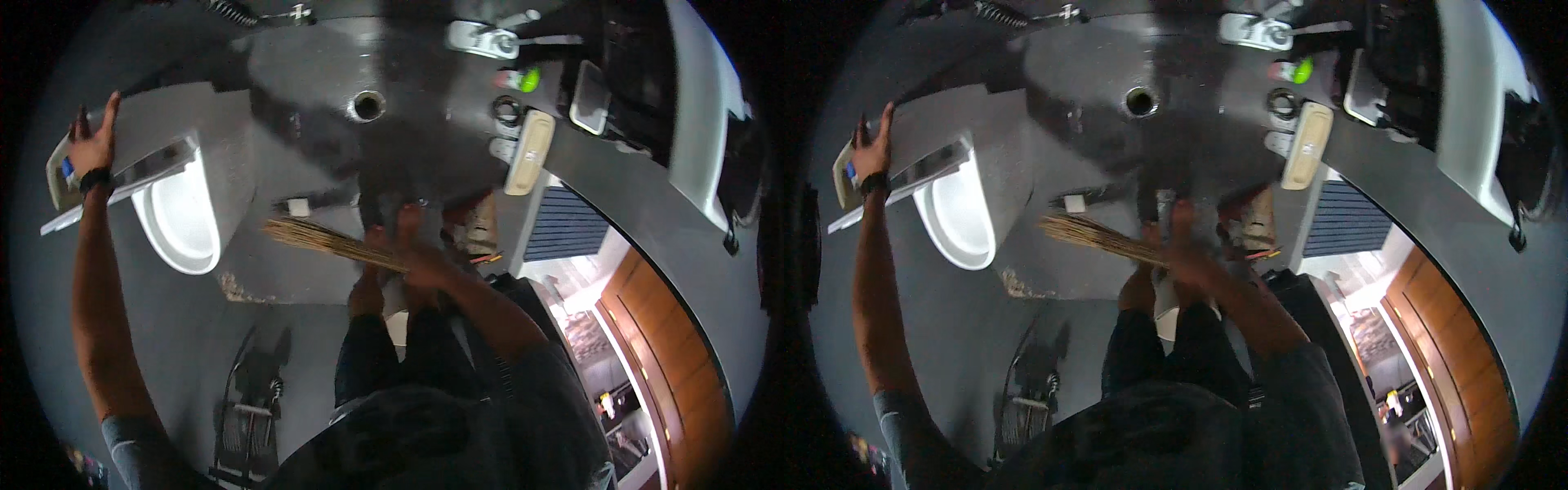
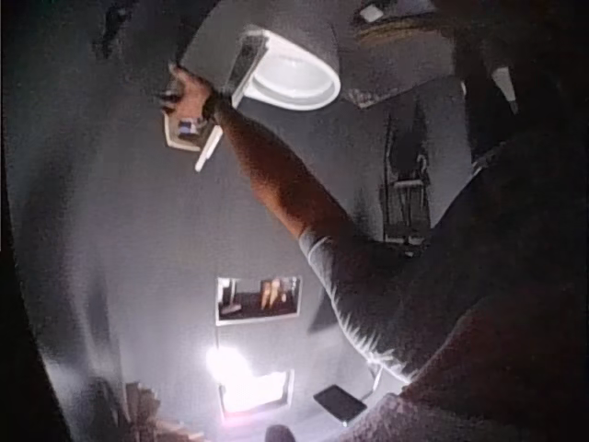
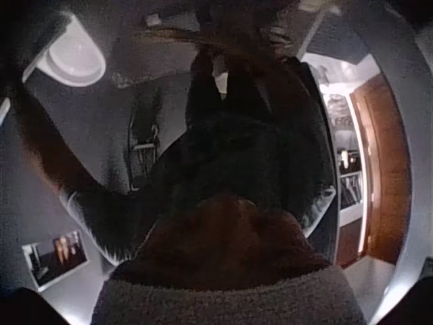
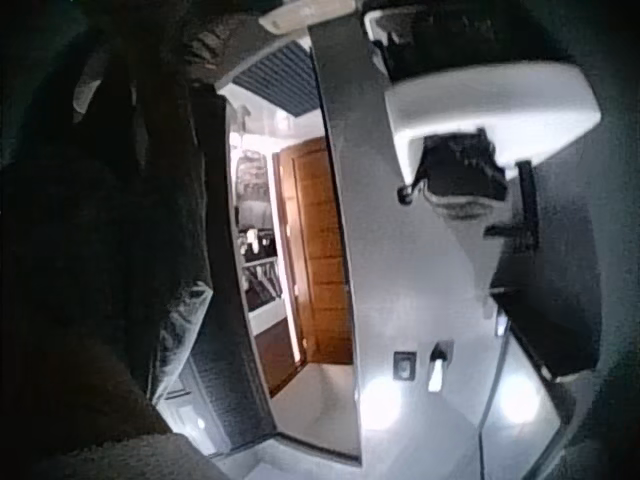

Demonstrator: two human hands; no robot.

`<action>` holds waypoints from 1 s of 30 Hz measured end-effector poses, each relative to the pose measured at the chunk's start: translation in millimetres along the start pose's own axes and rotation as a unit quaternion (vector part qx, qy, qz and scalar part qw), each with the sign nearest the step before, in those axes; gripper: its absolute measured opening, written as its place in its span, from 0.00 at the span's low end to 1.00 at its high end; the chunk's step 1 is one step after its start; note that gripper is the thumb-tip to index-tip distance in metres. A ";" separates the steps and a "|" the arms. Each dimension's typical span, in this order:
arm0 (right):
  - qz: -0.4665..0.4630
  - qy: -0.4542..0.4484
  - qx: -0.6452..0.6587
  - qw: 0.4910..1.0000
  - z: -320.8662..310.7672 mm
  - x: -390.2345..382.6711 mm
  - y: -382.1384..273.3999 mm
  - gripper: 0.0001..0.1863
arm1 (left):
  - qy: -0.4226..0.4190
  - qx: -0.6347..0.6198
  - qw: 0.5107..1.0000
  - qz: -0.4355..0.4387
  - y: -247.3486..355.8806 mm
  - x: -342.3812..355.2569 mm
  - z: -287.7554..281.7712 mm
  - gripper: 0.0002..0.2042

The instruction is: The person measures the floor around a toilet using a tape measure and pencil, then uses a hammer and chisel to break up the floor material near the drain hole. The person works barefoot in a small bathroom with a white toilet, sink, and cleaning supplies.

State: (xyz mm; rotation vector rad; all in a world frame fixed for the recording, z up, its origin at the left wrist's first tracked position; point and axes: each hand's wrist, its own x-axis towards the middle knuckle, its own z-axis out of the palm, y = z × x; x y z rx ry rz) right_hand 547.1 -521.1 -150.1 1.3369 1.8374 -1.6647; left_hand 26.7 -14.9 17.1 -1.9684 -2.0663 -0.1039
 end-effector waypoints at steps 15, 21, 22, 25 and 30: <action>0.342 0.064 -0.274 0.896 -304.4 -222.4 262.8 0.19 | -0.045 0.306 0.938 0.155 -56.7 12.6 35.0 0.22; 0.478 0.040 -0.260 0.838 -312.2 -236.2 344.2 0.22 | 0.016 0.066 0.995 0.074 -42.0 19.7 35.3 0.31; 0.486 0.053 -0.257 0.834 -309.9 -238.0 349.5 0.22 | 0.013 0.077 0.994 0.075 -40.5 18.3 32.3 0.33; 0.500 0.071 -0.252 0.826 -296.1 -242.5 356.4 0.24 | 0.004 0.044 0.998 0.054 -36.6 14.0 23.6 0.43; 0.516 0.104 -0.245 0.814 -281.2 -230.5 365.4 0.26 | 0.004 0.032 0.999 -0.004 -20.0 7.3 16.5 0.42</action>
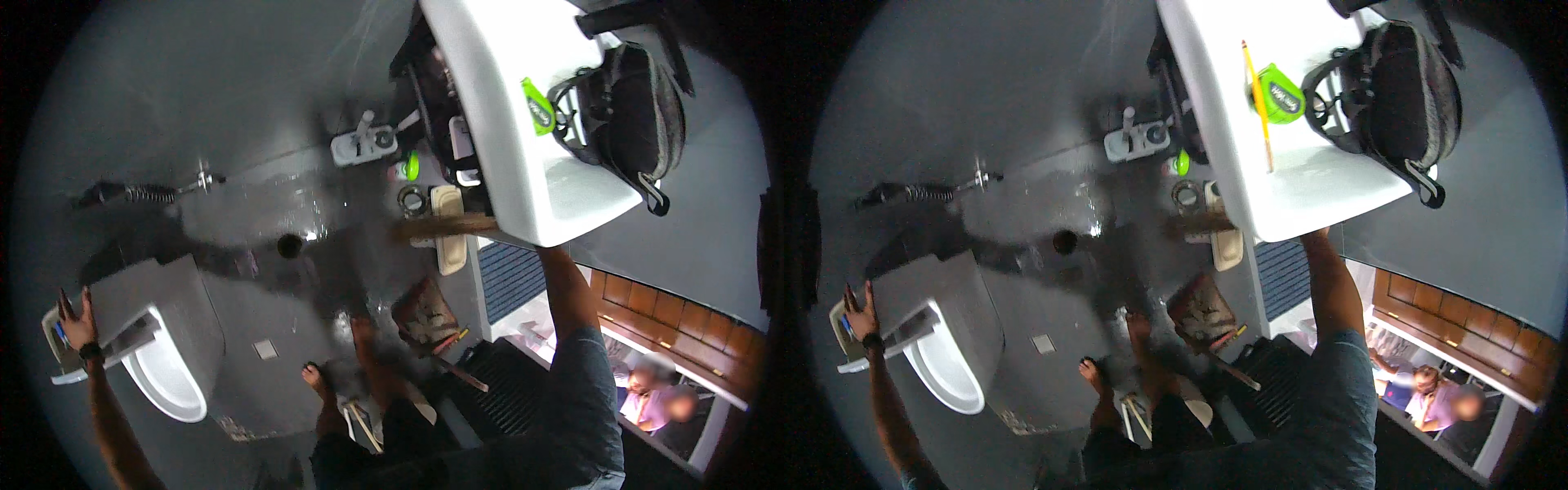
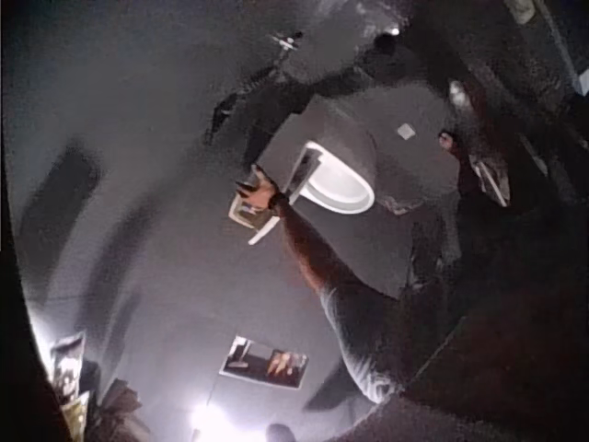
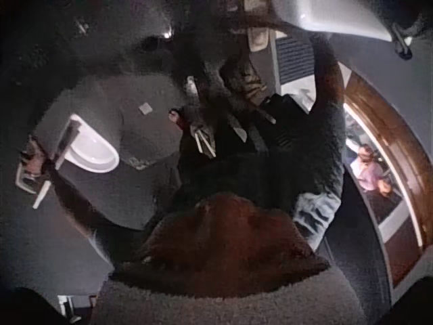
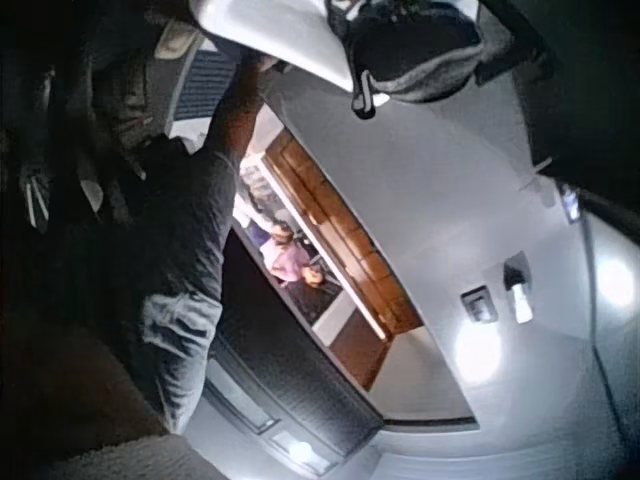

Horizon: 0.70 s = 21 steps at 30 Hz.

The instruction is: The person measures the floor around a toilet using a tape measure and pencil, then uses a hammer and chisel to break up the floor material near the drain hole. The person works barefoot in a small bathroom with a white toilet, sink, and cleaning supplies.

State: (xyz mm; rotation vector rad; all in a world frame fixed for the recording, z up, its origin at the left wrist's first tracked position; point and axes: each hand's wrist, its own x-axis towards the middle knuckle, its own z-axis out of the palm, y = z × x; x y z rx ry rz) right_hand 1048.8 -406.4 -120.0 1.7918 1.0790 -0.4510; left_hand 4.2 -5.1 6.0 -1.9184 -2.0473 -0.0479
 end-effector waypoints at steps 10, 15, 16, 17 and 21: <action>0.053 0.034 -0.056 0.996 -0.4 -0.2 -22.0 0.30 | 0.021 0.008 0.999 -0.041 20.7 -4.0 -8.3 0.42; 0.034 -0.036 -0.136 0.989 -69.4 -97.5 -74.4 0.32 | 0.031 -0.030 0.998 -0.038 20.8 -7.8 -3.9 0.42; -0.014 0.009 -0.031 0.999 -89.5 -139.9 -90.8 0.32 | 0.019 -0.029 0.999 -0.030 20.1 -9.3 -4.5 0.42; -0.101 -0.036 0.037 0.994 -116.4 -179.4 -106.9 0.32 | 0.022 -0.030 0.999 -0.032 20.9 -9.5 -5.0 0.42; -0.431 0.041 0.446 0.783 -239.3 -329.5 -95.9 0.19 | 0.012 -0.032 0.998 -0.049 27.7 -14.0 -10.0 0.42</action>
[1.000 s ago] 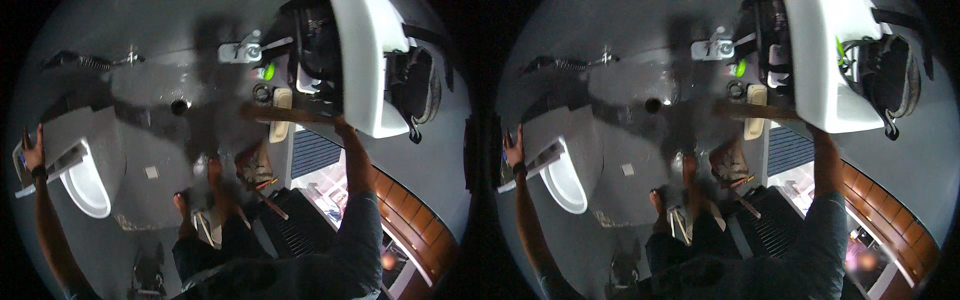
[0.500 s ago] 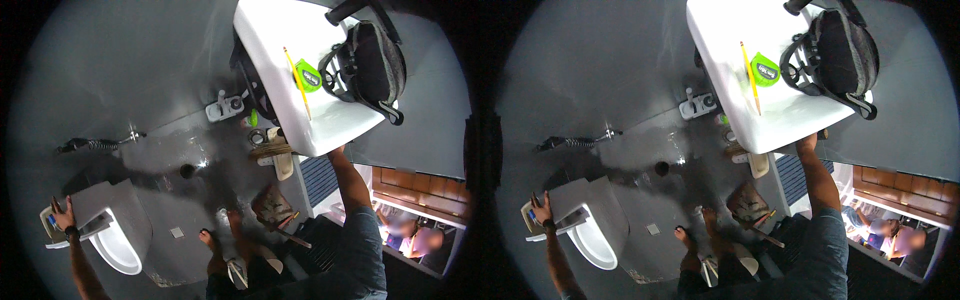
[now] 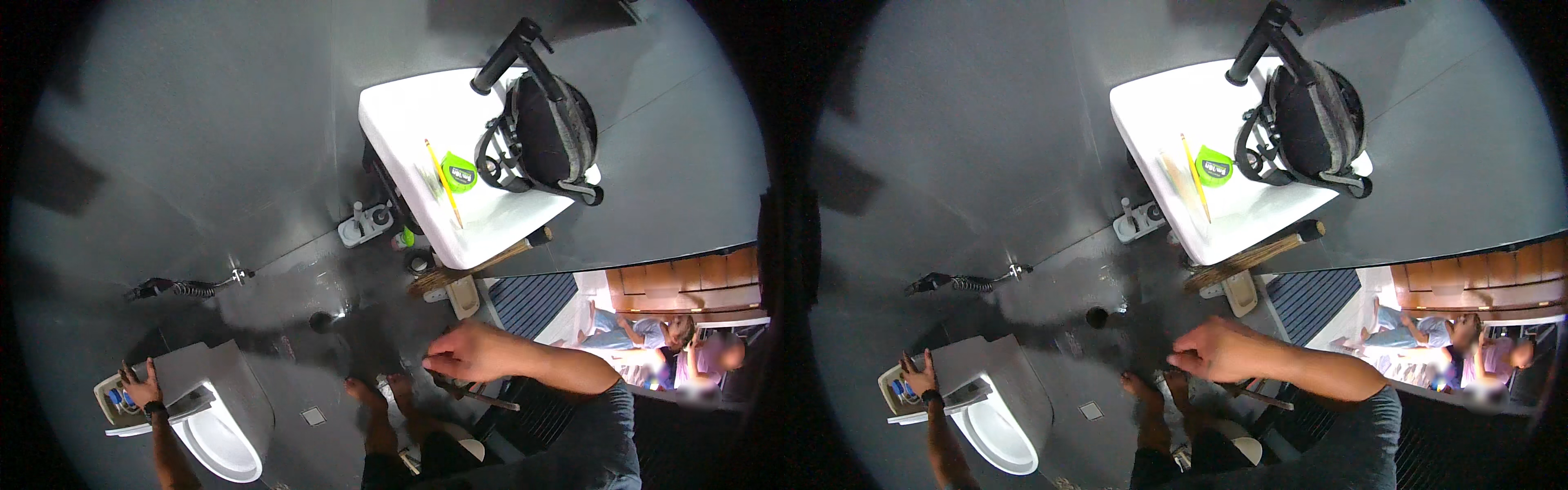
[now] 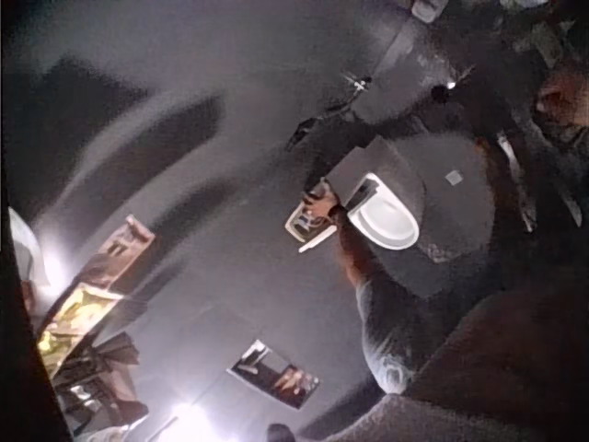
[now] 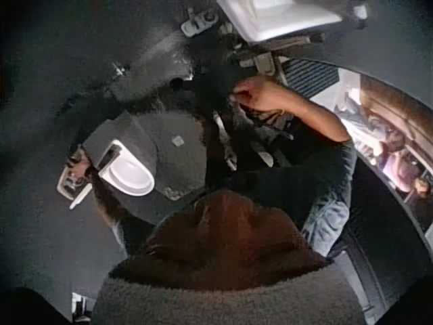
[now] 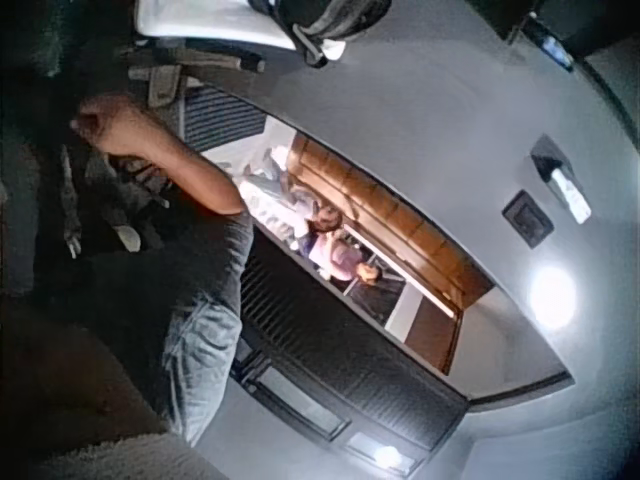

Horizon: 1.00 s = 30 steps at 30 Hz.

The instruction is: The person measures the floor around a toilet using a tape measure and pencil, then uses a hammer and chisel to break up the floor material near the drain hole. The person works barefoot in a small bathroom with a white toilet, sink, and cleaning supplies.

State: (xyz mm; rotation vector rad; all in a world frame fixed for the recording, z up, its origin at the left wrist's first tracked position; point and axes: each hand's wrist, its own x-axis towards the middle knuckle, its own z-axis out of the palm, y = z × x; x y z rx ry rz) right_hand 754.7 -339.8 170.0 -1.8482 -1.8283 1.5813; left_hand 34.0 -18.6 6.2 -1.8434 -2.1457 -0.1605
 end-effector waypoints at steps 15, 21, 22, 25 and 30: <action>0.234 0.344 0.016 0.909 -181.5 92.8 36.0 0.13 | -0.004 -0.019 1.000 -0.019 34.9 -8.1 -32.5 0.42; 0.230 0.421 -0.280 0.832 -167.9 82.3 61.9 0.20 | -0.031 -0.076 0.996 -0.033 44.5 -7.8 -52.1 0.42; 0.215 0.397 -0.275 0.849 -167.9 82.0 67.6 0.26 | -0.035 -0.112 0.993 -0.031 48.4 -4.6 -55.2 0.41; 0.185 0.391 -0.284 0.856 -171.9 95.5 61.8 0.28 | 0.066 -0.141 0.985 0.068 40.3 -11.5 -64.0 0.36; 0.222 0.502 -0.293 0.783 -159.5 46.8 -22.9 0.33 | 0.097 -0.348 0.931 0.054 72.4 -115.1 -84.9 0.32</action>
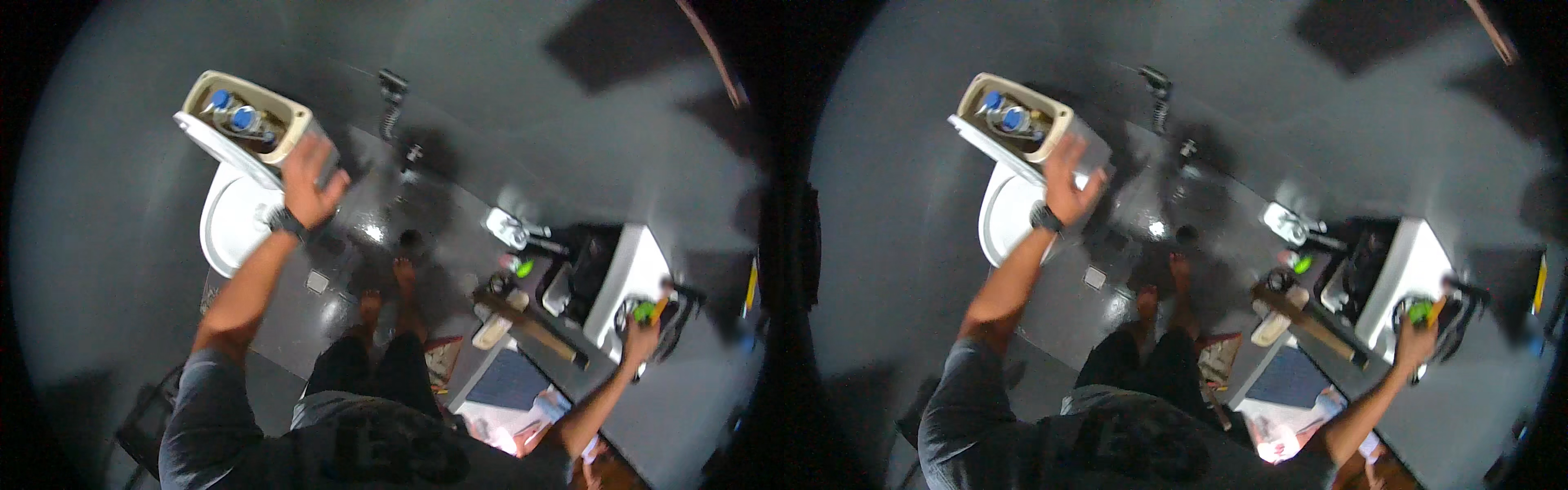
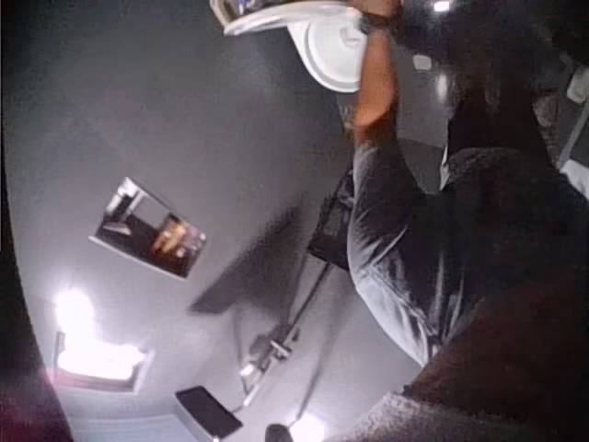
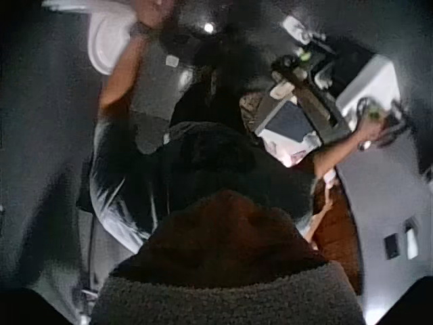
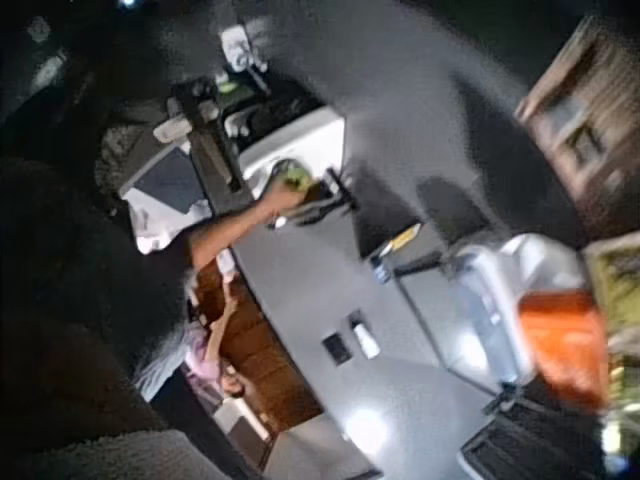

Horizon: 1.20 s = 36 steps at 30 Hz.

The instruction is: The person measures the floor around a toilet using a tape measure and pencil, then uses a hammer and chisel to break up the floor material near the drain hole. The person works barefoot in a small bathroom with a white toilet, sink, and cleaning supplies.

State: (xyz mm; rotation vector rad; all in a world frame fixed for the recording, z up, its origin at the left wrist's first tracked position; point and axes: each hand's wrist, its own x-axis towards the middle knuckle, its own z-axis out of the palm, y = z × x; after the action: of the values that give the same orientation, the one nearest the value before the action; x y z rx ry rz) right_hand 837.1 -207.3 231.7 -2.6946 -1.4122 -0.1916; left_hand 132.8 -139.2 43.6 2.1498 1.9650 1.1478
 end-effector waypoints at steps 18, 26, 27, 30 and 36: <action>-0.107 -0.890 0.265 0.355 403.3 -337.7 -449.3 0.29 | -0.175 -0.562 0.537 -0.604 -62.1 -281.7 105.4 0.29; -0.320 -0.849 0.179 0.380 624.9 -368.9 -503.5 0.15 | -0.291 -0.125 0.885 -0.340 -189.2 -369.8 198.3 0.29; -0.304 -0.842 0.196 0.399 657.3 -356.4 -516.2 0.13 | -0.287 -0.110 0.862 -0.403 -203.0 -384.4 213.2 0.30; -0.177 -0.820 0.295 0.457 737.4 -303.8 -560.6 0.10 | -0.280 -0.041 0.780 -0.558 -244.8 -425.8 232.0 0.32; -0.232 -0.646 0.387 0.615 848.3 -312.5 -649.0 0.06 | -0.201 0.124 0.747 -0.621 -295.1 -526.3 215.4 0.40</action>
State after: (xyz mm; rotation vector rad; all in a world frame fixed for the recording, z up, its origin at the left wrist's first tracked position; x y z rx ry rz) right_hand 184.1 26.6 -638.6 -1.3912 -1.6488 2.1240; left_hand 19.5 -435.0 -513.3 0.5313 2.5296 0.1481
